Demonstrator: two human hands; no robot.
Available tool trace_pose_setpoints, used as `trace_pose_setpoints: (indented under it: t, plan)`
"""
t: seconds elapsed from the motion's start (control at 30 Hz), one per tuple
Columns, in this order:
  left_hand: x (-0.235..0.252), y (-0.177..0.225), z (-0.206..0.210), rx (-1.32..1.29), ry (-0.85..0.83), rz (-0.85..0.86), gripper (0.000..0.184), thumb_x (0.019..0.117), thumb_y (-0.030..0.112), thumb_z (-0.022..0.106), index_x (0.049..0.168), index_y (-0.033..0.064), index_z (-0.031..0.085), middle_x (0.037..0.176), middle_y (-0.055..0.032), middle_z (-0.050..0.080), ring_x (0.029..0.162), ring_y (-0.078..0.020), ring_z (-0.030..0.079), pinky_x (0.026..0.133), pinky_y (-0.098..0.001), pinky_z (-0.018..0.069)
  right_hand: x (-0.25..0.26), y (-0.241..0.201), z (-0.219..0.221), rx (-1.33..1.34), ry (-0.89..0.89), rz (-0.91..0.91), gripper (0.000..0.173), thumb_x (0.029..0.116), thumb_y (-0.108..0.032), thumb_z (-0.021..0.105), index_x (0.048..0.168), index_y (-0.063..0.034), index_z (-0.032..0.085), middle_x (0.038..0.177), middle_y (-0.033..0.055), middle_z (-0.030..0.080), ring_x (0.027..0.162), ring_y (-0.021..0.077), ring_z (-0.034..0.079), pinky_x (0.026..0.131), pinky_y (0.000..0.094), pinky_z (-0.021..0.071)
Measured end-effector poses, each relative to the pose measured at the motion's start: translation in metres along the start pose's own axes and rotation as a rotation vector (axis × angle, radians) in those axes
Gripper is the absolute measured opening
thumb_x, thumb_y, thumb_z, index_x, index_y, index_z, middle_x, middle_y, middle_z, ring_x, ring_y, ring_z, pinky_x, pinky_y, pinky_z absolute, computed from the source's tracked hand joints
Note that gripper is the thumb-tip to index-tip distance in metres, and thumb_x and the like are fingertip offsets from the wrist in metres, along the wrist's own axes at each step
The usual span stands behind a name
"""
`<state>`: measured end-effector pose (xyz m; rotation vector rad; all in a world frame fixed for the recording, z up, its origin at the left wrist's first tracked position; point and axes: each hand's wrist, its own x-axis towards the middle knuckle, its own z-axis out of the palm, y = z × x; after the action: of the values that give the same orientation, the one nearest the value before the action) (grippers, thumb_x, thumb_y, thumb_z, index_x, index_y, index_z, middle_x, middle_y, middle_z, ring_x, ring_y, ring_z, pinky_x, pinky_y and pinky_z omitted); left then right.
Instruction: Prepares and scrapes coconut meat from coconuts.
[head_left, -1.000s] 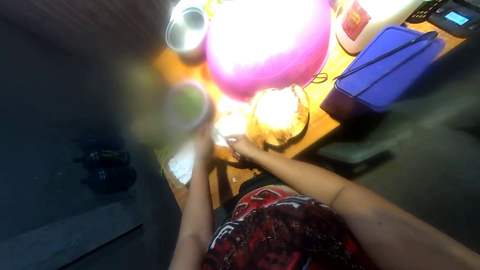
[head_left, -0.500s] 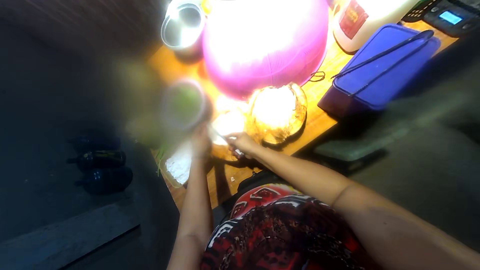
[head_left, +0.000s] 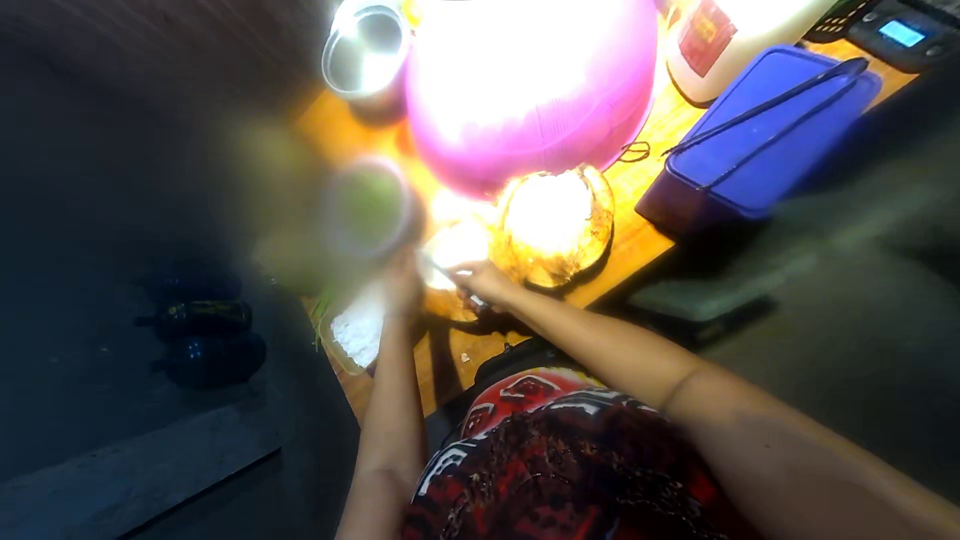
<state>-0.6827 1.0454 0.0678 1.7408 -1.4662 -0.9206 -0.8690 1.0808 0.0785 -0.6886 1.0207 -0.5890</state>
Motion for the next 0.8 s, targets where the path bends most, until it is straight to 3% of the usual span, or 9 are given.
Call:
trace_pose_setpoints:
  t: [0.1,0.2,0.27,0.33,0.4,0.47,0.63,0.77,0.8]
  plan:
    - [0.003,-0.002,-0.001,0.019,-0.007,0.000,0.030,0.1088,0.016,0.047,0.126,0.0011,0.067,0.116,-0.0137,0.070,0.099,-0.0134,0.066,0.092,-0.0346,0.0521,0.000,-0.003,0.003,-0.063,-0.015,0.006,0.036,0.1097,-0.020,0.052,0.144,-0.0104,0.056,0.072,0.0051,0.055,0.048,0.0104,0.049,0.045,0.0253,0.0452]
    - [0.003,-0.002,-0.001,0.024,-0.012,0.011,0.030,0.1088,0.016,0.047,0.125,0.0005,0.067,0.114,-0.0130,0.071,0.097,-0.0124,0.066,0.090,-0.0334,0.0528,-0.003,0.004,-0.006,-0.373,-0.076,-0.044,0.033,0.1086,-0.018,0.054,0.139,-0.0096,0.061,0.073,0.0077,0.058,0.049,0.0113,0.050,0.047,0.0273,0.0452]
    - [0.003,-0.001,-0.001,0.020,-0.011,0.025,0.030,0.1087,0.016,0.047,0.125,-0.0002,0.067,0.115,-0.0133,0.071,0.098,-0.0122,0.066,0.092,-0.0334,0.0526,-0.009,-0.009,-0.021,-0.633,-0.110,-0.096,0.032,0.1076,-0.016,0.055,0.136,-0.0091,0.065,0.096,0.0163,0.070,0.072,0.0209,0.062,0.071,0.0398,0.0540]
    - [0.002,-0.001,0.000,0.027,0.000,0.039,0.030,0.1086,0.015,0.047,0.125,0.0000,0.067,0.114,-0.0127,0.071,0.097,-0.0110,0.066,0.091,-0.0322,0.0526,-0.009,-0.019,-0.028,-0.685,-0.055,-0.108,0.031,0.1084,-0.017,0.053,0.135,-0.0076,0.066,0.100,0.0192,0.070,0.080,0.0257,0.065,0.079,0.0452,0.0547]
    - [0.001,-0.001,0.000,0.027,0.005,0.043,0.030,0.1088,0.016,0.047,0.125,0.0004,0.067,0.114,-0.0127,0.071,0.097,-0.0109,0.066,0.090,-0.0318,0.0522,-0.003,-0.019,-0.026,-0.562,0.072,-0.066,0.033,0.1092,-0.019,0.050,0.138,-0.0089,0.063,0.081,0.0136,0.063,0.059,0.0189,0.057,0.058,0.0359,0.0513]
    - [0.003,-0.003,0.000,0.027,-0.002,0.049,0.030,0.1089,0.016,0.047,0.125,0.0001,0.067,0.114,-0.0123,0.072,0.097,-0.0105,0.067,0.091,-0.0313,0.0531,0.004,-0.016,-0.017,-0.410,0.121,0.004,0.035,0.1098,-0.021,0.049,0.142,-0.0120,0.057,0.075,0.0106,0.058,0.052,0.0165,0.054,0.050,0.0327,0.0500]
    - [0.004,-0.005,0.001,0.044,-0.007,0.041,0.031,0.1091,0.015,0.046,0.125,-0.0004,0.067,0.117,-0.0147,0.071,0.103,-0.0147,0.067,0.095,-0.0351,0.0527,0.017,0.009,0.016,-0.393,0.051,-0.015,0.036,0.1086,-0.020,0.049,0.144,-0.0121,0.055,0.077,0.0135,0.063,0.052,0.0196,0.059,0.050,0.0373,0.0539]
    - [-0.002,0.004,0.001,0.046,0.003,0.042,0.032,0.1091,0.015,0.046,0.126,-0.0022,0.066,0.118,-0.0170,0.070,0.105,-0.0165,0.067,0.097,-0.0363,0.0513,0.000,-0.006,-0.001,-0.643,-0.085,-0.046,0.033,0.1089,-0.018,0.049,0.139,-0.0097,0.060,0.096,0.0183,0.067,0.065,0.0240,0.061,0.063,0.0426,0.0543]
    - [-0.002,0.004,0.001,0.043,0.002,0.042,0.032,0.1089,0.016,0.046,0.126,-0.0018,0.066,0.118,-0.0164,0.070,0.105,-0.0157,0.067,0.096,-0.0359,0.0515,-0.004,-0.014,-0.007,-0.662,-0.088,-0.020,0.033,0.1095,-0.019,0.049,0.139,-0.0105,0.061,0.091,0.0166,0.065,0.063,0.0220,0.058,0.061,0.0403,0.0525]
